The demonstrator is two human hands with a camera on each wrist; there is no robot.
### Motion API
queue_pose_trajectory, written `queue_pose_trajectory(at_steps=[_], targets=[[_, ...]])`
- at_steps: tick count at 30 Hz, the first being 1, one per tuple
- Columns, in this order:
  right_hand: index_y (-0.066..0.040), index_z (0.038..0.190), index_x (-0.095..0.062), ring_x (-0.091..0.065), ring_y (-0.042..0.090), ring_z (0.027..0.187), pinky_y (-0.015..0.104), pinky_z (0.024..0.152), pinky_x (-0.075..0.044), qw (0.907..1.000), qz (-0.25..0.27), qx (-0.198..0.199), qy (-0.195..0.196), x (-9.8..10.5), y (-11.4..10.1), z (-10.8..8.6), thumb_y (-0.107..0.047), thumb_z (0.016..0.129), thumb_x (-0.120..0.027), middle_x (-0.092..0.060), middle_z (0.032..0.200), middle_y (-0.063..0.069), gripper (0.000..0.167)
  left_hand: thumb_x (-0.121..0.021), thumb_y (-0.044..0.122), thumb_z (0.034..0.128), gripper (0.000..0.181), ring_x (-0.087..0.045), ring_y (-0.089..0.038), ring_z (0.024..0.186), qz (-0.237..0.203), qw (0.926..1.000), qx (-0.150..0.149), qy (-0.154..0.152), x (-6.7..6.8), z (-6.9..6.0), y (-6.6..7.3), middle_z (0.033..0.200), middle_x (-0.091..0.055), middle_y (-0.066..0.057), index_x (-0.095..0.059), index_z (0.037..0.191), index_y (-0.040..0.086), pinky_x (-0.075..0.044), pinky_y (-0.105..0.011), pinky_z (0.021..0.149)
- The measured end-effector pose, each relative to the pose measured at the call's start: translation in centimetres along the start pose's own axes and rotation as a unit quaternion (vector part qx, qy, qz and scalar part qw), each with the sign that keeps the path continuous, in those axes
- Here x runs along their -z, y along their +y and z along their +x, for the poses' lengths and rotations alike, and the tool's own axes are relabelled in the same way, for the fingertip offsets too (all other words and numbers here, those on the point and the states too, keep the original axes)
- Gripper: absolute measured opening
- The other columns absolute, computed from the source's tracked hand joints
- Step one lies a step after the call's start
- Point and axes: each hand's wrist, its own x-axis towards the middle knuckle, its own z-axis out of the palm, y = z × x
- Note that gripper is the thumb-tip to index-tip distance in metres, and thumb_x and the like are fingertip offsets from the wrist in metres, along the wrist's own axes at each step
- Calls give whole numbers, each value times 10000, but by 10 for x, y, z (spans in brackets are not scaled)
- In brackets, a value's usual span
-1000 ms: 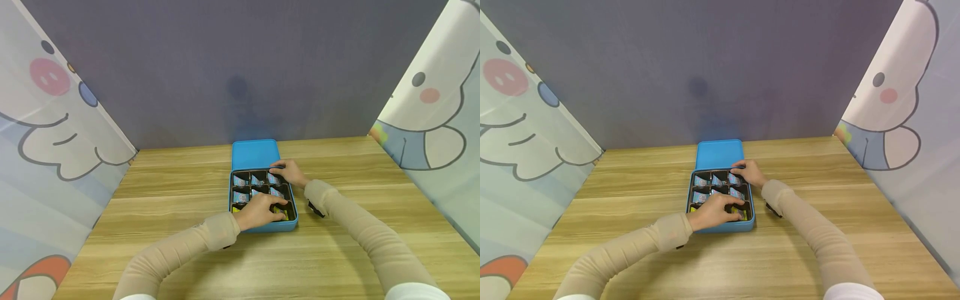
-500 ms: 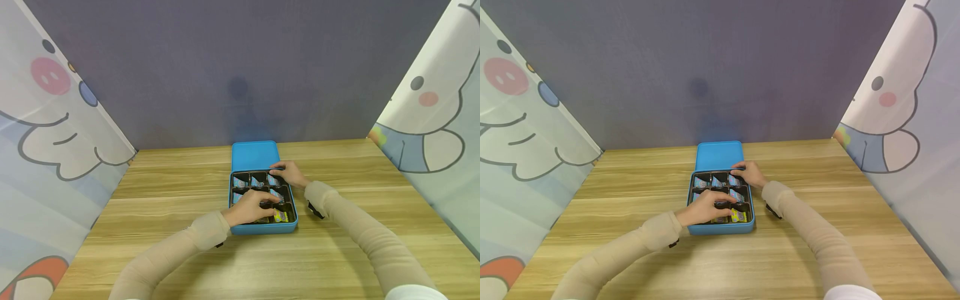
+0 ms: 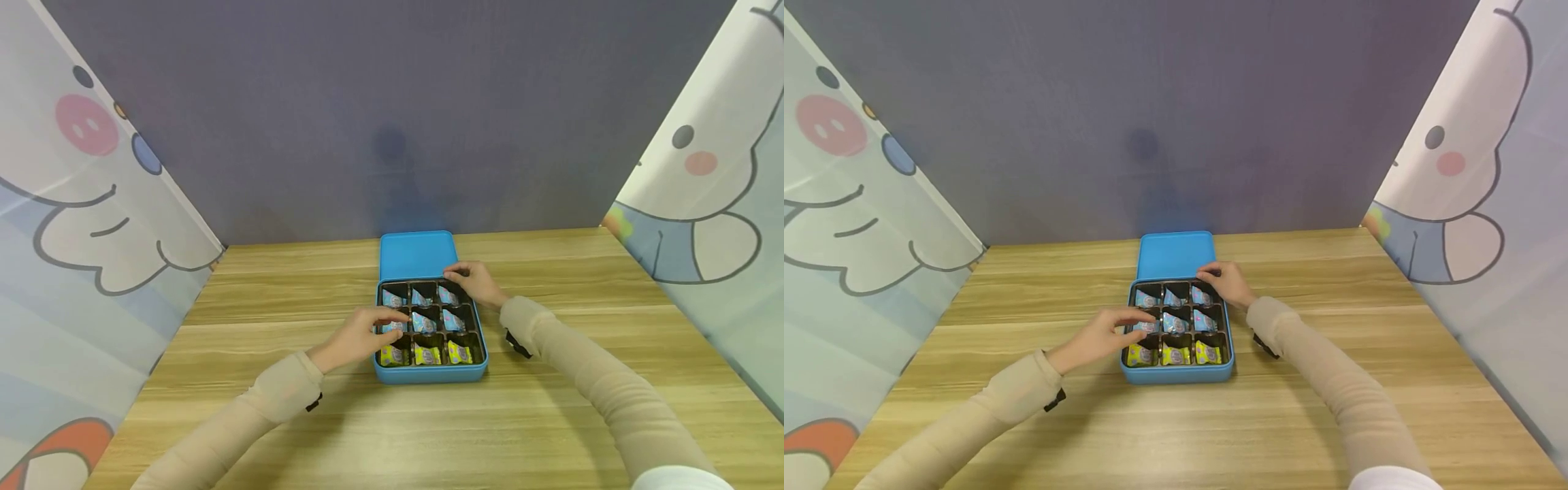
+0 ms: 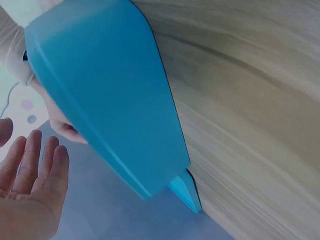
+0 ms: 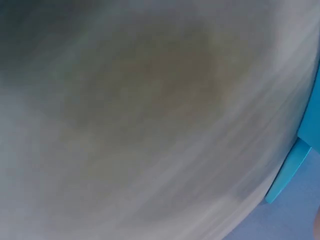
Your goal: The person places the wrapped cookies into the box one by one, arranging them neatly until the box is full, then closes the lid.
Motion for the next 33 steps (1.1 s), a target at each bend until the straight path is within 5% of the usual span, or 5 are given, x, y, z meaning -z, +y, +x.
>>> queue_pose_trajectory(at_steps=[7, 16, 23, 31, 33], targets=[[32, 1169, -602, -545, 324, 1076, 433, 891, -478, 9999, 63, -115, -73, 16, -13, 3, -233, 935, -535, -560, 1221, 195, 360, -569, 169, 914, 283, -592, -249, 1077, -569, 9969, 102, 534, 28, 4, -6, 1176, -623, -106, -618, 1179, 80, -505, -371, 895], [34, 1284, -500, -488, 379, 1172, 465, 984, -423, 9951, 227, -939, -219, 45, -22, 20, -211, 962, -486, -501, 1292, 240, 405, -524, 215, 941, 292, -580, -240, 1080, -1179, 9764, 963, 1531, 70, 44, -26, 1190, -616, -107, -603, 1191, 86, -468, -411, 938], [120, 1373, -301, -380, 402, 1270, 432, 1057, -353, 9791, 693, -1811, -609, 60, -17, 36, -127, 995, -370, -349, 1389, 302, 457, -439, 224, 974, 437, -480, -274, 1230, -2138, 9476, 2105, 1101, 88, 89, -61, 1327, -501, -171, -424, 1350, 0, -403, -358, 1031], [88, 1291, -441, -513, 284, 1180, 369, 977, -445, 9623, 1913, -1703, -920, 54, 96, 90, -124, 911, -521, -463, 1331, 203, 442, -356, 173, 990, 522, -314, -383, 1324, -2743, 9171, 2824, 628, 85, 111, -58, 1429, -303, -279, -201, 1424, -71, -284, -436, 1103], [84, 1291, -440, -503, 288, 1187, 373, 983, -441, 9612, 1848, -1859, -861, 49, 102, 95, -114, 906, -514, -455, 1334, 199, 440, -344, 169, 994, 522, -304, -384, 1328, -2790, 9124, 2919, 670, 78, 118, -64, 1434, -288, -283, -186, 1425, -79, -283, -433, 1104]])
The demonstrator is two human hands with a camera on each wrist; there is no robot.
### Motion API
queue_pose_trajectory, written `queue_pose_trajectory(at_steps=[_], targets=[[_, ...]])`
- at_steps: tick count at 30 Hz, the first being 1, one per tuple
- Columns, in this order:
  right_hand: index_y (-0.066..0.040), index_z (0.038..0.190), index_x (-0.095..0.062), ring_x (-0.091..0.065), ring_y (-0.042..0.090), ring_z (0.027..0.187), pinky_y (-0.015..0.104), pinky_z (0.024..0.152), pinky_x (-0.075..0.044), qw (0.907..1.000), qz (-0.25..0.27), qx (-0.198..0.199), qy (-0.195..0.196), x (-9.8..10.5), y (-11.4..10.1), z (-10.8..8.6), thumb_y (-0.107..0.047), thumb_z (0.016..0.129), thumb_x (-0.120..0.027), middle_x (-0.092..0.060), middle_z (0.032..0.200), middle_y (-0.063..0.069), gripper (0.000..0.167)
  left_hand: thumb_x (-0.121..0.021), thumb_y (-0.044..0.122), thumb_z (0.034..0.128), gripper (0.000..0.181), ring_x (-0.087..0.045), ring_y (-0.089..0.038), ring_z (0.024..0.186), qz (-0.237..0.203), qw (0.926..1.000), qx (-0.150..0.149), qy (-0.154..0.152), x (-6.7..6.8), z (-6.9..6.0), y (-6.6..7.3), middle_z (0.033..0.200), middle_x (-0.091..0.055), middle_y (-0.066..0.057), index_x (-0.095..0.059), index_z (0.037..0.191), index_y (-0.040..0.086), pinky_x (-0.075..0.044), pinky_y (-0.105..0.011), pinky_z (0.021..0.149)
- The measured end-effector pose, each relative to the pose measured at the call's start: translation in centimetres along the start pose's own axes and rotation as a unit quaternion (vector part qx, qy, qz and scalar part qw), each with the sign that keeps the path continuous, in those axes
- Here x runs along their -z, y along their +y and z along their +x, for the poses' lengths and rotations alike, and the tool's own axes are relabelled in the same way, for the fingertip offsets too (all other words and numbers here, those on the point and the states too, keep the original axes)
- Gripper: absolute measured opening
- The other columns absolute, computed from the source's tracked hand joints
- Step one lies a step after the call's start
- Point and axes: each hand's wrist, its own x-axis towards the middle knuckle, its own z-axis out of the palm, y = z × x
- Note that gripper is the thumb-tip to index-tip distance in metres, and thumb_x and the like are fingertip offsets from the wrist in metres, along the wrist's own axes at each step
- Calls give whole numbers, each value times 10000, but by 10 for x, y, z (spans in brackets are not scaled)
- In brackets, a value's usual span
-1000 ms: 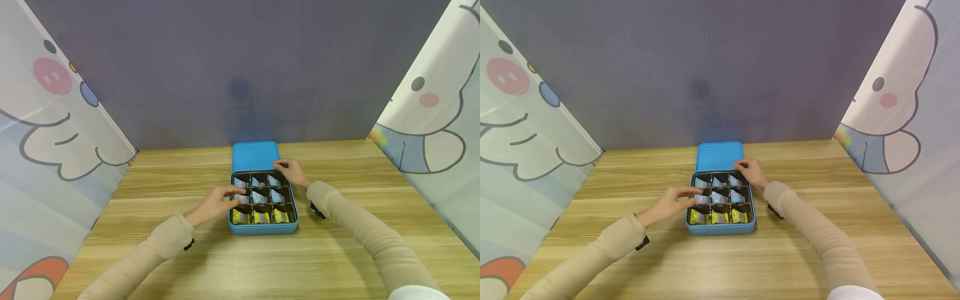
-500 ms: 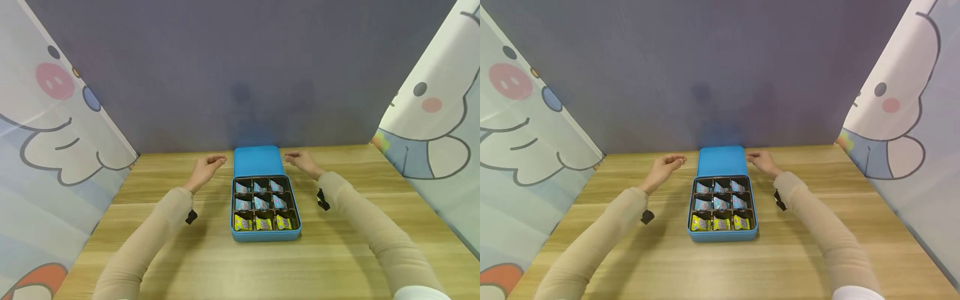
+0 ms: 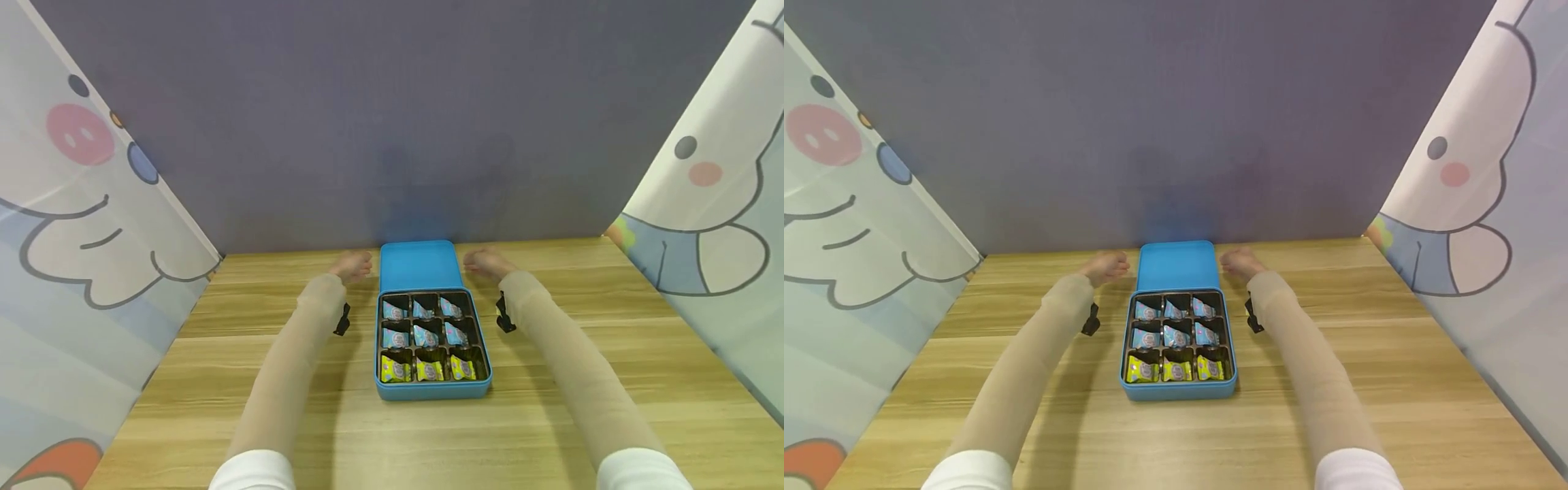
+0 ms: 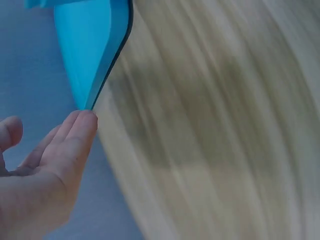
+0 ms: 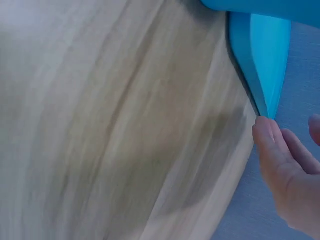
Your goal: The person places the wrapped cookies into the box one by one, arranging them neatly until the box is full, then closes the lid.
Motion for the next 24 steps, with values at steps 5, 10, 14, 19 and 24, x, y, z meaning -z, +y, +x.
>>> queue_pose_trajectory(at_steps=[5, 10, 14, 19, 24], targets=[[138, 1206, -485, -507, 330, 1157, 374, 973, -455, 9991, 154, -276, 296, -35, -36, -36, -41, 873, -515, -463, 1268, 248, 380, -373, 220, 996, 529, -339, -336, 1324, -158, 9994, 227, 208, -6, 31, -21, 1436, -314, -248, -219, 1428, -44, -325, -388, 1088], [156, 1327, -323, -378, 368, 1284, 394, 1066, -356, 9961, 184, -808, 292, -61, -73, -66, -26, 926, -418, -338, 1386, 288, 450, -422, 252, 979, 567, -380, -321, 1299, -560, 9972, 135, 476, -10, 40, -34, 1419, -349, -235, -223, 1427, -33, -384, -379, 1046], [141, 1386, -211, -311, 367, 1320, 405, 1093, -311, 9900, 778, -1156, 237, -61, -77, -68, -10, 951, -374, -284, 1419, 285, 488, -380, 188, 988, 533, -323, -331, 1331, -1036, 9929, 104, 578, -21, 25, -25, 1443, -313, -225, -188, 1439, -19, -327, -414, 1084], [77, 1406, -247, -425, 268, 1174, 356, 1058, -368, 9763, 1447, -1521, 534, -60, -72, -66, 6, 942, -398, -401, 1276, 175, 493, -360, 186, 995, 519, -293, -326, 1349, -1376, 9883, 217, 622, -26, 18, -24, 1460, -286, -218, -190, 1439, -22, -310, -405, 1096], [31, 1423, -261, -476, 182, 1057, 320, 1070, -350, 9715, 1586, -1606, 724, -65, -75, -75, 8, 959, -374, -447, 1211, 116, 478, -562, 137, 909, 441, -535, -249, 1158, -1817, 9785, 84, 973, -11, 83, -75, 1291, -523, -167, -452, 1312, -5, -497, -334, 912]])
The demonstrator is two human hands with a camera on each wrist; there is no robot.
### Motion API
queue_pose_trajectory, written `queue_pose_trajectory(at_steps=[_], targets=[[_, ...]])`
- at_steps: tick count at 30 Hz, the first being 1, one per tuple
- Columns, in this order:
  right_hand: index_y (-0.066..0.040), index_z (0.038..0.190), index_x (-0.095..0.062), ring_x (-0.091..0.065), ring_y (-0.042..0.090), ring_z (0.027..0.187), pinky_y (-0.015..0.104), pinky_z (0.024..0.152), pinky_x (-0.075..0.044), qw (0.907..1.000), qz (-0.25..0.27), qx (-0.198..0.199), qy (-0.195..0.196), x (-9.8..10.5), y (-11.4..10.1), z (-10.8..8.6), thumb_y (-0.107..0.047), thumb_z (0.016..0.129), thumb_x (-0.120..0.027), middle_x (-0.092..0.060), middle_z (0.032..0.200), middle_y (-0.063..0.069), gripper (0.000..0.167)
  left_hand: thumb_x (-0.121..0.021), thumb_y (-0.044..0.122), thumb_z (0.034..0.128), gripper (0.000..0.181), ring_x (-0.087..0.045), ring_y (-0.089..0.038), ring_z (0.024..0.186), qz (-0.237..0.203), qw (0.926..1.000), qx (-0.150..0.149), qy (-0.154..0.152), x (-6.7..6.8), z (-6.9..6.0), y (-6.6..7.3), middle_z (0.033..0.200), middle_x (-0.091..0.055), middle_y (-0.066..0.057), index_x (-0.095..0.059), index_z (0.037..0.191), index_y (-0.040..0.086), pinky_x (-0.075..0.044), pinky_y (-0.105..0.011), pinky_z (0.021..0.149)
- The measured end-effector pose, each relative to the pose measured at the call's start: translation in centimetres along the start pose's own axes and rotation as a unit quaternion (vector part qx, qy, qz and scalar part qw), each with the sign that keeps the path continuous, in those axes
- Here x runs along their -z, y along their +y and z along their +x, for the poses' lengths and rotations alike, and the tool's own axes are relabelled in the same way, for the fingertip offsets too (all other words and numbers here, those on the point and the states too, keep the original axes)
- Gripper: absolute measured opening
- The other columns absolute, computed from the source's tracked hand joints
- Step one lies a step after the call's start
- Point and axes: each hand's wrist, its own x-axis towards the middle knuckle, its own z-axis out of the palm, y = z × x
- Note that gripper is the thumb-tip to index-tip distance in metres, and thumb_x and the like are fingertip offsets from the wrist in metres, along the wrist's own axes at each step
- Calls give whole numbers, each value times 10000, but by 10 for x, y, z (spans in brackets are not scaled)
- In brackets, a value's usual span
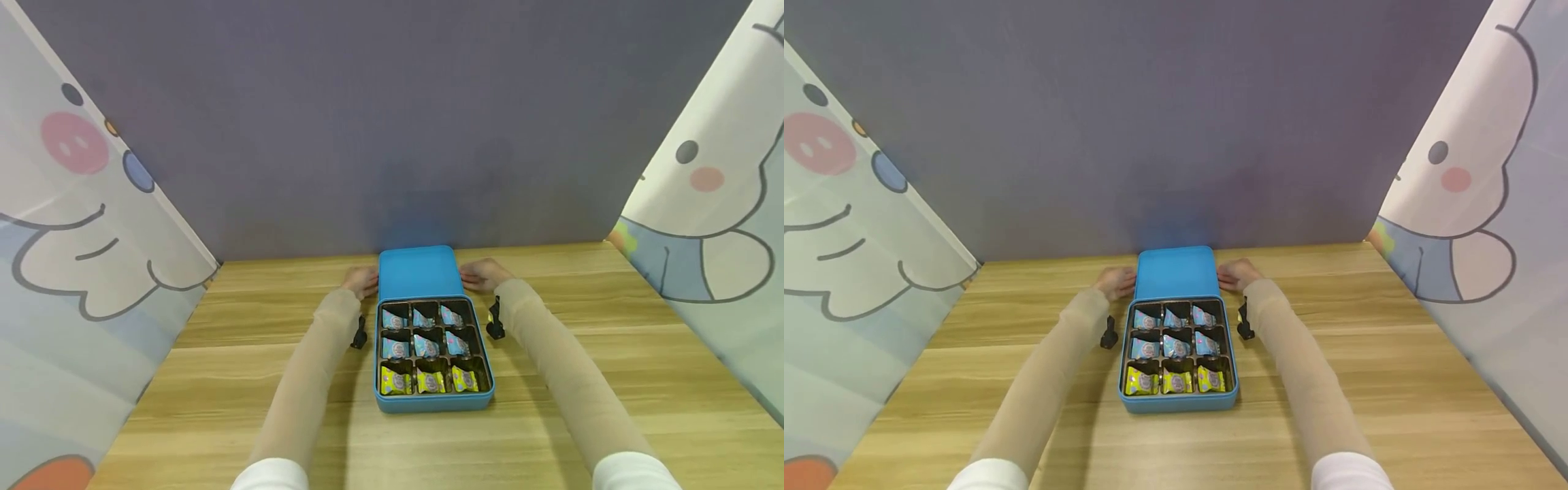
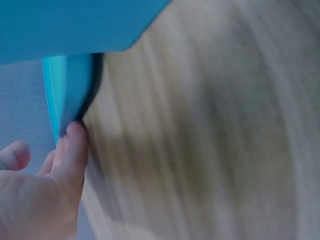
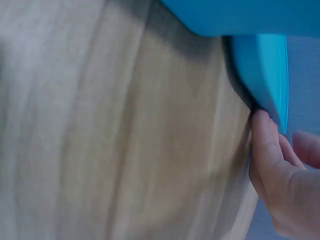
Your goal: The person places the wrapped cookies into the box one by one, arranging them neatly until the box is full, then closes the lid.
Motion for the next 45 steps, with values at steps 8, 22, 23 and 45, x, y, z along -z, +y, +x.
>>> queue_pose_trajectory(at_steps=[8, 22, 23, 45], targets=[[9, 1411, -311, -517, 147, 1014, 296, 1005, -422, 9997, -156, 95, 188, -1, 5, 18, -13, 956, -420, -516, 1183, 80, 468, -712, 45, 769, 335, -645, -196, 898, -439, 9986, -153, 251, 30, 105, -50, 1032, -642, -118, -617, 1083, -24, -556, -293, 761], [-80, 1218, -595, -614, 201, 980, 312, 875, -515, 9978, 449, 230, -419, 53, 43, 148, -66, 786, -714, -645, 1088, 80, 448, -620, 97, 873, 419, -508, -203, 1190, 360, 9990, 200, 159, 8, 3, 1, 1330, -507, -87, -530, 1278, 38, -452, -279, 971], [-95, 1177, -624, -626, 195, 954, 313, 855, -525, 9972, 472, 253, -523, 63, 45, 167, -81, 748, -751, -658, 1054, 73, 447, -602, 93, 885, 416, -491, -207, 1211, 371, 9990, 188, 152, 4, -13, 12, 1351, -489, -90, -520, 1290, 41, -441, -274, 983], [72, 1319, -424, -573, 90, 891, 322, 926, -491, 9536, -896, 2825, 536, -3, -38, -32, -55, 923, -524, -531, 1082, 104, 427, -542, 63, 915, 395, -539, -270, 1143, 1408, 9558, -2580, -71, -8, -72, 81, 1245, -550, -199, -492, 1298, -18, -492, -313, 919]])
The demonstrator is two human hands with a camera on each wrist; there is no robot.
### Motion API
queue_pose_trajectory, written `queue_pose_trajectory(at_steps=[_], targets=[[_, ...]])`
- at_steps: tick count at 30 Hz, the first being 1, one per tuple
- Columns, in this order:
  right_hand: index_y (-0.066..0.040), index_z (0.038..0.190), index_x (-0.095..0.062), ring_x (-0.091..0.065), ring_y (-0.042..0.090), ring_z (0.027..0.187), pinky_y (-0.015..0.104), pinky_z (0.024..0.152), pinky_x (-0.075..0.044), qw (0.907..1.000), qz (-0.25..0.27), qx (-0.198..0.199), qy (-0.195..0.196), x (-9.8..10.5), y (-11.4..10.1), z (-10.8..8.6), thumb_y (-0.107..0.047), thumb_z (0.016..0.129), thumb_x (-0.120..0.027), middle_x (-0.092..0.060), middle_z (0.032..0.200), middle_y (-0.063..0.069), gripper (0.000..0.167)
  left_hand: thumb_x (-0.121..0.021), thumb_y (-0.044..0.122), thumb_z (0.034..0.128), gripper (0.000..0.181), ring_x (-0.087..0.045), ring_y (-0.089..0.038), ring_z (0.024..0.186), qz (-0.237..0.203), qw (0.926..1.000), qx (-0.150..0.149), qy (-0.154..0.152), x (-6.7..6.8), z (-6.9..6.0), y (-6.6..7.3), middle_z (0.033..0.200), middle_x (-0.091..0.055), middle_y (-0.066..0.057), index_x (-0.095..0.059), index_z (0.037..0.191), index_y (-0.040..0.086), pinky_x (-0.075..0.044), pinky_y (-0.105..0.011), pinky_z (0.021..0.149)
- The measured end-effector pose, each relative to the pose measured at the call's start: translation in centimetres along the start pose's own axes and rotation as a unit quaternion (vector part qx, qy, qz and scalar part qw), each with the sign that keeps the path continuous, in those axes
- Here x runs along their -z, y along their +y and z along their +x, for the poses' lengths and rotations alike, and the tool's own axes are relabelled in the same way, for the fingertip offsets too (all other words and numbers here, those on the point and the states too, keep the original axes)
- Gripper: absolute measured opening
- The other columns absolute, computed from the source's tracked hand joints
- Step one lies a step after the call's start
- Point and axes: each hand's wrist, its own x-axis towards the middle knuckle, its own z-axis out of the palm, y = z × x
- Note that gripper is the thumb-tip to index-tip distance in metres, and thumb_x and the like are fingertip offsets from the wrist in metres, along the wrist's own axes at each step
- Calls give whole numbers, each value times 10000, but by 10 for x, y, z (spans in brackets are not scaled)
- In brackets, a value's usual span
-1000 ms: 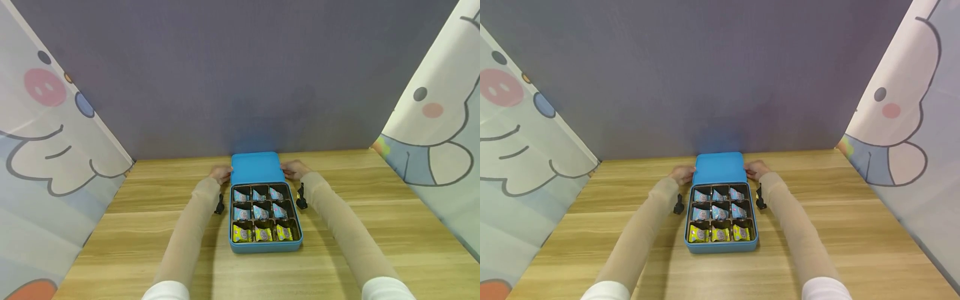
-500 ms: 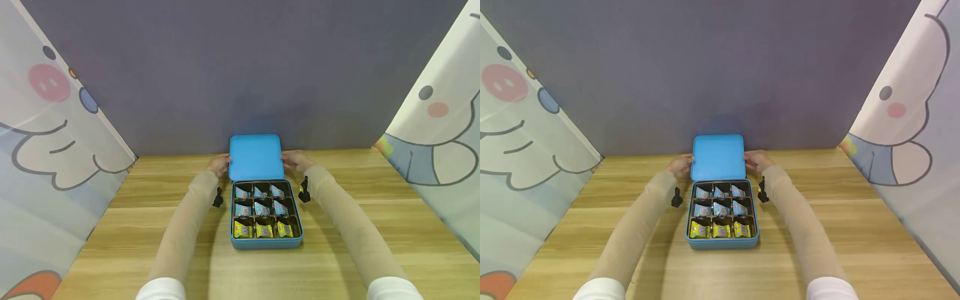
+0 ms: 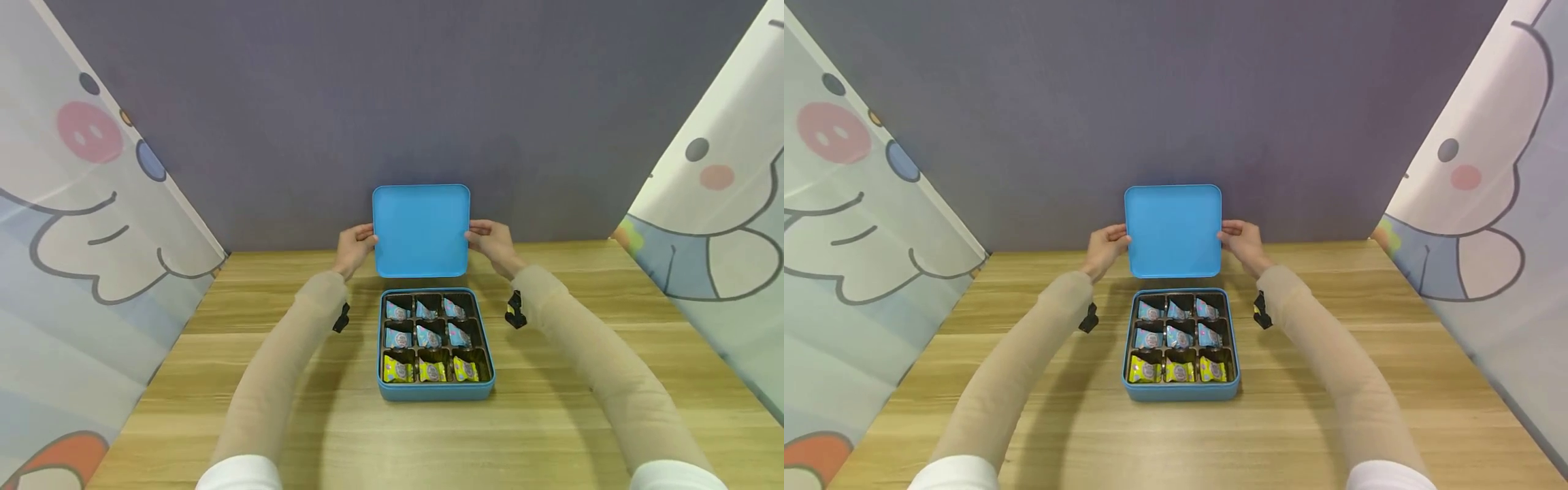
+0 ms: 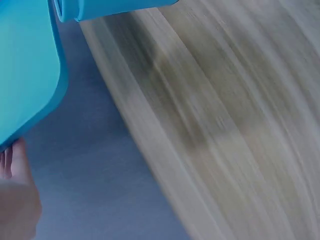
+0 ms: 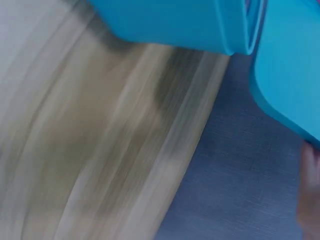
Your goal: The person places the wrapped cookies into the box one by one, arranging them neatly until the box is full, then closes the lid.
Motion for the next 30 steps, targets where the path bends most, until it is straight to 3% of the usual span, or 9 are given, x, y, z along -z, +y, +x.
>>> queue_pose_trajectory(at_steps=[3, 6, 12, 15, 17, 21, 24, 28, 30], targets=[[80, 1269, -475, -584, 66, 887, 296, 889, -511, 9974, -248, 671, 91, 3, 6, -3, -76, 908, -560, -559, 1110, 173, 403, -533, 69, 923, 373, -549, -273, 1126, 158, 9988, -460, -2, 1, -6, 3, 1225, -564, -200, -500, 1283, -24, -492, -332, 917], [73, 1227, -520, -598, 134, 958, 299, 877, -516, 9859, -871, 1424, 105, 6, 11, -11, -94, 900, -579, -573, 1141, 227, 372, -538, 76, 921, 360, -564, -277, 1107, 363, 9951, -920, 24, 3, -15, 3, 1197, -579, -206, -513, 1264, -29, -488, -342, 923], [0, 1193, -571, -566, 307, 1077, 361, 898, -506, 9488, -1808, 2590, -102, 9, 20, -38, -42, 887, -577, -596, 1131, 181, 309, -534, 109, 920, 346, -599, -279, 1062, 803, 9801, -1790, 296, 5, -40, -4, 1160, -608, -203, -542, 1247, -5, -500, -347, 906], [-17, 1168, -589, -588, 313, 1048, 315, 869, -522, 9237, -1960, 3284, -240, 8, 24, -48, 25, 861, -584, -605, 1113, 157, 309, -534, 100, 919, 296, -640, -257, 929, 960, 9653, -2398, 380, 7, -50, -8, 1056, -648, -203, -582, 1188, -11, -530, -329, 814], [-9, 1136, -605, -627, 290, 963, 260, 807, -539, 8943, -2134, 3924, -257, 8, 27, -52, 86, 823, -602, -625, 1060, 148, 328, -549, 67, 903, 256, -623, -215, 744, 1169, 9467, -2972, 427, 10, -56, -11, 971, -668, -200, -610, 1134, -27, -518, -274, 683], [26, 1051, -622, -649, 228, 755, 222, 636, -530, 8081, -2660, 5250, -261, 9, 34, -57, 190, 702, -662, -659, 930, 144, 388, -596, -68, 830, 170, -511, -176, 573, 1828, 8900, -4165, 311, 18, -67, -19, 826, -663, -168, -634, 995, -54, -442, -214, 534], [37, 1058, -616, -652, 242, 763, 267, 597, -516, 7443, -3120, 5890, -406, 13, 39, -59, 183, 793, -523, -670, 946, 148, 316, -596, -161, 788, 282, -596, -180, 671, 2332, 8431, -4845, -67, 27, -73, -27, 954, -678, -154, -625, 1045, -51, -501, -211, 599], [57, 1133, -584, -640, 284, 922, 312, 757, -542, 6813, -3613, 6294, -959, 19, 42, -63, 25, 920, -309, -648, 1077, 160, 350, -517, -114, 868, 298, -668, -241, 878, 2829, 7831, -5498, -665, 36, -79, -31, 1107, -648, -172, -591, 1151, -57, -544, -252, 782], [68, 1154, -564, -618, 282, 985, 319, 834, -519, 6543, -3829, 6395, -1277, 23, 43, -65, -31, 964, -262, -620, 1133, 164, 370, -473, -31, 924, 261, -644, -290, 980, 2950, 7592, -5732, -900, 39, -81, -31, 1122, -638, -180, -589, 1155, -65, -525, -281, 843]])
